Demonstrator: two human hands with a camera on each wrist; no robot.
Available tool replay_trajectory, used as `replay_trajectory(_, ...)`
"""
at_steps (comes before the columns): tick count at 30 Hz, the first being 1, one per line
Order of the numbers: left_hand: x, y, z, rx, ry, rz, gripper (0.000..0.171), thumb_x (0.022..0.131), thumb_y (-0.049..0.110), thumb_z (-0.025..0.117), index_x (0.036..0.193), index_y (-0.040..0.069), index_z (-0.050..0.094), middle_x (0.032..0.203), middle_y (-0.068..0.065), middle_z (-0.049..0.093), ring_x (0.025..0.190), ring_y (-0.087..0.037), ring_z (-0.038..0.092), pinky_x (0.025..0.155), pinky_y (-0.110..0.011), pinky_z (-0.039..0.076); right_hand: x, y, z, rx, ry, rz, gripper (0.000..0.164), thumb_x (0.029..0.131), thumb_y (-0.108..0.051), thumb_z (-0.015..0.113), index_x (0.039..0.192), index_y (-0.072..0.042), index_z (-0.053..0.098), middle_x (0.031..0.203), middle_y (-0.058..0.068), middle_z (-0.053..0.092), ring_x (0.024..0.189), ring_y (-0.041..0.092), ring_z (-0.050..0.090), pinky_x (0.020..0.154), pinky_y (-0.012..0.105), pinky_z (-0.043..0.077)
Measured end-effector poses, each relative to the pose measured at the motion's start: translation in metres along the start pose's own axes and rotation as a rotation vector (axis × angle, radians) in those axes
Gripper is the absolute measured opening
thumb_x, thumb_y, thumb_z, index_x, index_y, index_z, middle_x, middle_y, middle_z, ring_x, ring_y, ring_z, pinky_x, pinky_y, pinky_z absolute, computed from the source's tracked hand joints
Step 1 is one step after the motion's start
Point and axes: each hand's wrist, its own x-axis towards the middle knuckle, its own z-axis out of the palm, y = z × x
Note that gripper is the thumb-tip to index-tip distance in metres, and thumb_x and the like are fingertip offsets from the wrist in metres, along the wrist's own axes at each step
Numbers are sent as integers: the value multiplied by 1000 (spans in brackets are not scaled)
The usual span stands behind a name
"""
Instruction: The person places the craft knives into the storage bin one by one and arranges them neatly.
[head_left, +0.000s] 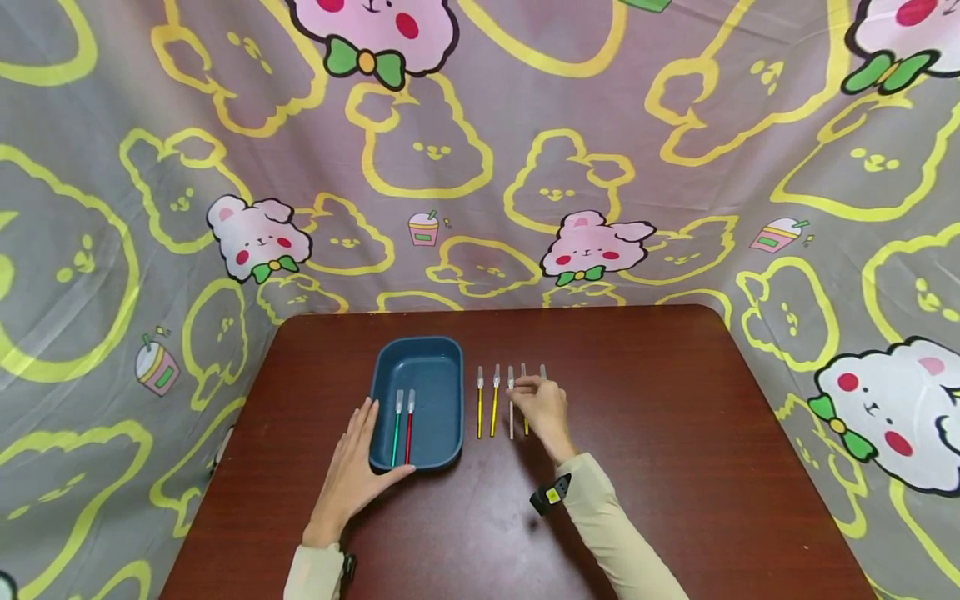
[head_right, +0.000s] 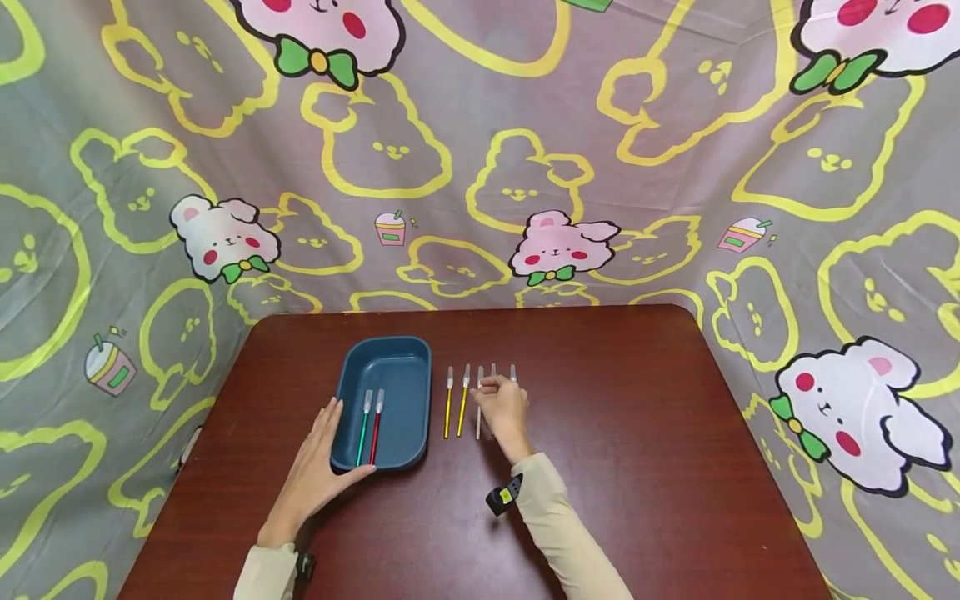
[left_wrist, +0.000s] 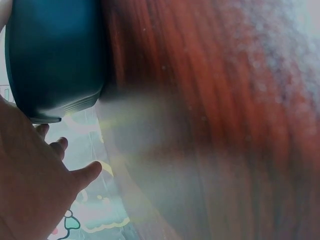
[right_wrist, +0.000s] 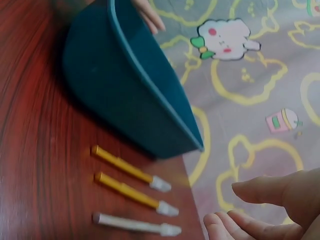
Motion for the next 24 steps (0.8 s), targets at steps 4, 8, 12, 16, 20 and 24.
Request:
replay_trajectory(4,0,1,1,3,5,3,127,78,66,85,172,18,14,175,-17,18,158,-48,18,119,-76,20,5,14,-6,-17,23,32,21,87,-13,83,103,2,81,88,9,81,92,33,77,91,48,55)
replay_trajectory(8,-1,1,0,-1,3,4,127,78,66,84,172,18,13,176,-15,16,158,-48,18,120,-75,20,9,28,-9,-29,43,75,20,87,-12,82,103,1,80,89,10,81,94,34,76,93,49,54)
replay_trajectory(12,0,1,0,-3,-9,0,127,79,68,83,172,18,12,177,-13,13,159,-47,17,121,-74,19,13,41,-9,-35,52,110,21,87,-11,83,103,3,80,88,11,80,96,36,75,93,50,53)
replay_trajectory(16,0,1,0,-7,-18,-6,128,78,69,83,172,20,10,177,-11,12,159,-46,16,121,-73,19,15,52,-9,-36,66,153,22,85,-11,83,102,3,79,87,11,80,99,38,73,95,51,52)
replay_trajectory(20,0,0,0,-8,-17,-9,129,77,68,84,172,20,11,177,-12,13,159,-46,17,120,-74,20,16,60,-9,-38,76,183,22,84,-11,84,102,2,79,88,11,80,102,39,72,97,52,50)
replay_trajectory(24,0,0,0,-9,-12,-10,128,78,67,84,172,19,12,176,-15,15,158,-47,17,119,-76,21,15,65,-6,-54,104,167,21,83,-9,85,100,2,79,88,12,80,99,39,73,95,52,51)
